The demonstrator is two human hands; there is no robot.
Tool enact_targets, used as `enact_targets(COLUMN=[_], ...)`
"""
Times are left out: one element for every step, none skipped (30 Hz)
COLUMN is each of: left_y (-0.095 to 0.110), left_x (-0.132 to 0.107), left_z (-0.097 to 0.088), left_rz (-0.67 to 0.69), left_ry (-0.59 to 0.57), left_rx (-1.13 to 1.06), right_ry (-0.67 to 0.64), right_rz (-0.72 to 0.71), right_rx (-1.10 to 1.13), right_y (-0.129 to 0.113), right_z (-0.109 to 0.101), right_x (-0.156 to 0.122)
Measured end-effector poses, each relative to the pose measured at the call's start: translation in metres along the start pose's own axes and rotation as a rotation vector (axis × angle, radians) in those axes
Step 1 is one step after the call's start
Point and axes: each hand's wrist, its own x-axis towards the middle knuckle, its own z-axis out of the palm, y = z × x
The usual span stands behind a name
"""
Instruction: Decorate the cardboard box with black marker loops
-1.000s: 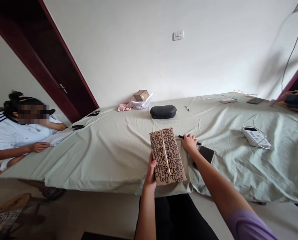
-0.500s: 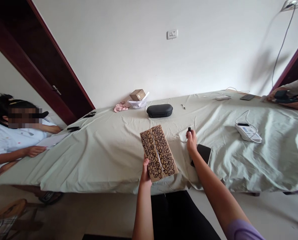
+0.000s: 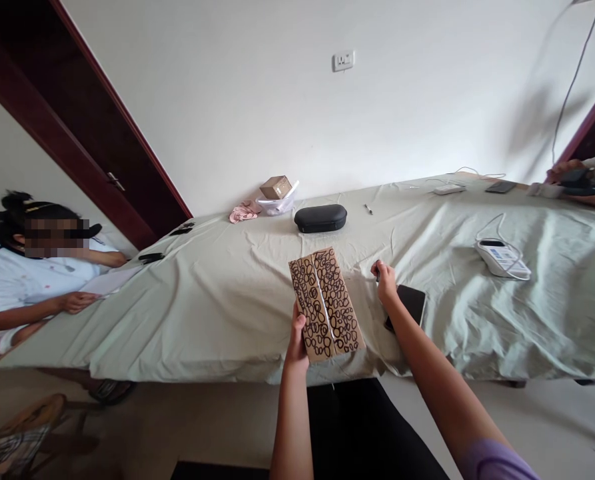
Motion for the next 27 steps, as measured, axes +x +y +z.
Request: enact_targets(left_y=[0.000, 0.000, 0.000, 0.000, 0.000, 0.000, 0.000, 0.000, 0.000, -0.001, -0.001, -0.001, -0.001, -0.001, -0.001, 0.000, 0.000, 0.001, 0.002, 0.002, 0.002, 0.002, 0.002, 0.001, 0.000, -0.002, -0.003], left_x=[0.000, 0.000, -0.001, -0.001, -0.002, -0.002, -0.003, -0.003, -0.003, -0.003, -0.003, -0.003, -0.003, -0.004, -0.004, -0.004, -0.004, -0.004, -0.004, -0.004, -0.004, -0.003, -0.002, -0.002, -0.001, 0.000, 0.001], left_z=[0.001, 0.001, 0.002, 0.003, 0.003, 0.003, 0.004, 0.004, 0.005, 0.005, 0.005, 0.006, 0.006, 0.006, 0.007, 0.007, 0.007, 0.007, 0.007, 0.007, 0.007, 0.006, 0.006, 0.004, 0.003, 0.001, -0.002], left_rz=[-0.003, -0.008, -0.013, -0.017, -0.020, -0.020, -0.018, -0.017, -0.014, -0.012, -0.011, -0.008, -0.006, -0.003, 0.000, 0.003, 0.005, 0.004, 0.001, -0.003, -0.009, -0.013, -0.016, -0.017, -0.016, -0.014, -0.012], left_ry=[0.004, 0.009, 0.014, 0.020, 0.024, 0.025, 0.026, 0.024, 0.024, 0.023, 0.022, 0.021, 0.019, 0.016, 0.012, 0.009, 0.007, 0.006, 0.005, 0.008, 0.014, 0.024, 0.036, 0.050, 0.066, 0.084, 0.103], left_rx=[-0.001, -0.001, 0.001, 0.003, 0.007, 0.010, 0.014, 0.017, 0.021, 0.026, 0.032, 0.038, 0.043, 0.046, 0.048, 0.048, 0.045, 0.040, 0.034, 0.027, 0.018, 0.009, 0.000, -0.008, -0.017, -0.028, -0.041], right_ry=[-0.018, -0.036, -0.053, -0.067, -0.078, -0.087, -0.094, -0.098, -0.099, -0.098, -0.094, -0.088, -0.081, -0.075, -0.073, -0.074, -0.078, -0.085, -0.092, -0.099, -0.107, -0.118, -0.134, -0.154, -0.175, -0.197, -0.216], right_rz=[-0.008, -0.018, -0.028, -0.037, -0.047, -0.056, -0.064, -0.070, -0.075, -0.077, -0.078, -0.079, -0.079, -0.079, -0.077, -0.073, -0.066, -0.056, -0.043, -0.028, -0.012, 0.005, 0.019, 0.032, 0.041, 0.047, 0.049], right_rx=[-0.001, -0.003, -0.008, -0.016, -0.029, -0.044, -0.060, -0.076, -0.091, -0.105, -0.119, -0.135, -0.155, -0.179, -0.208, -0.242, -0.279, -0.319, -0.360, -0.403, -0.446, -0.487, -0.524, -0.555, -0.578, -0.591, -0.594], right_y=[-0.001, -0.003, -0.004, -0.005, -0.006, -0.006, -0.007, -0.008, -0.010, -0.011, -0.011, -0.012, -0.012, -0.012, -0.012, -0.011, -0.009, -0.007, -0.005, -0.002, 0.000, 0.003, 0.006, 0.008, 0.010, 0.011, 0.011], right_z=[0.000, 0.001, 0.001, 0.001, 0.001, 0.001, 0.001, 0.001, 0.001, 0.001, 0.001, 0.001, 0.002, 0.002, 0.003, 0.004, 0.005, 0.006, 0.008, 0.009, 0.011, 0.012, 0.013, 0.015, 0.015, 0.016, 0.016], right_x=[-0.001, -0.002, -0.003, -0.004, -0.005, -0.006, -0.006, -0.007, -0.008, -0.009, -0.010, -0.010, -0.011, -0.011, -0.010, -0.009, -0.008, -0.007, -0.006, -0.005, -0.005, -0.005, -0.006, -0.007, -0.008, -0.009, -0.010])
